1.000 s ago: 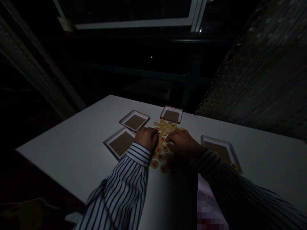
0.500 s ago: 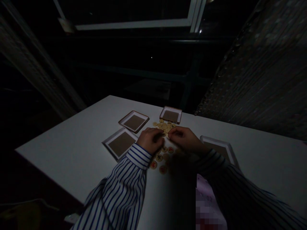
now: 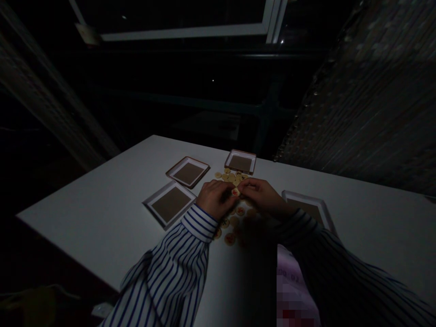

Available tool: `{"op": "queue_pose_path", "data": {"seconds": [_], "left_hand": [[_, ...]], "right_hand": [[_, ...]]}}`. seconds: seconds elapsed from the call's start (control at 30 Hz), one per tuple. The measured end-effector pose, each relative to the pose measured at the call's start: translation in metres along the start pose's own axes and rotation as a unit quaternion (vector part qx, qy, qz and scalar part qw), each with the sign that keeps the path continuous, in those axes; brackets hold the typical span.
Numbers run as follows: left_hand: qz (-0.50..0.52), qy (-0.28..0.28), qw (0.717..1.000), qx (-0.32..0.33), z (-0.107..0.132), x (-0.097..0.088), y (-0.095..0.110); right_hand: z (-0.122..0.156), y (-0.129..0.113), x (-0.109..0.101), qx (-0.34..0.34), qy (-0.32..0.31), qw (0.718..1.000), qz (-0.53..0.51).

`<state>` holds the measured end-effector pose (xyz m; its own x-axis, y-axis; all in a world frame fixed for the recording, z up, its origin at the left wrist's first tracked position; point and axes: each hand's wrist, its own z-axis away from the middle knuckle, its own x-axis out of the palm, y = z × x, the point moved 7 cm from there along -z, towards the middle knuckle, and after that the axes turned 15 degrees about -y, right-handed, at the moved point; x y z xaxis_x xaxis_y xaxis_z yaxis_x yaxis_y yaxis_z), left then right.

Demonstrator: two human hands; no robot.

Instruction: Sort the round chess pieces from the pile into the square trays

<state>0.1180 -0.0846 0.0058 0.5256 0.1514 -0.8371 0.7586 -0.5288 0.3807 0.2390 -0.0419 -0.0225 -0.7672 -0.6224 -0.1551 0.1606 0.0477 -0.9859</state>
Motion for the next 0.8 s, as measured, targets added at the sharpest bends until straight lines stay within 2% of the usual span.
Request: {"op": "queue_pose_path", "data": {"seconds": [0.23,0.33,0.63,0.8], "left_hand": [[0.048,-0.007,0.999,0.002,-0.001,0.003,0.001],[0.052,-0.019,0.998,-0.006,-0.001,0.005,-0.004],[-0.029,-0.145,0.987,-0.055,-0.004,0.026,-0.014],[-0.057,-0.175,0.982,-0.048,-0.003,0.035,-0.01]], "right_hand": [[0.0,0.003,-0.003,-0.005,0.003,1.0,0.022],[0.003,0.001,-0.007,0.002,0.027,0.998,0.059],[0.006,-0.005,-0.027,-0.043,0.126,0.988,0.08],[0.008,-0.006,-0.032,-0.059,0.143,0.98,0.128]]}}
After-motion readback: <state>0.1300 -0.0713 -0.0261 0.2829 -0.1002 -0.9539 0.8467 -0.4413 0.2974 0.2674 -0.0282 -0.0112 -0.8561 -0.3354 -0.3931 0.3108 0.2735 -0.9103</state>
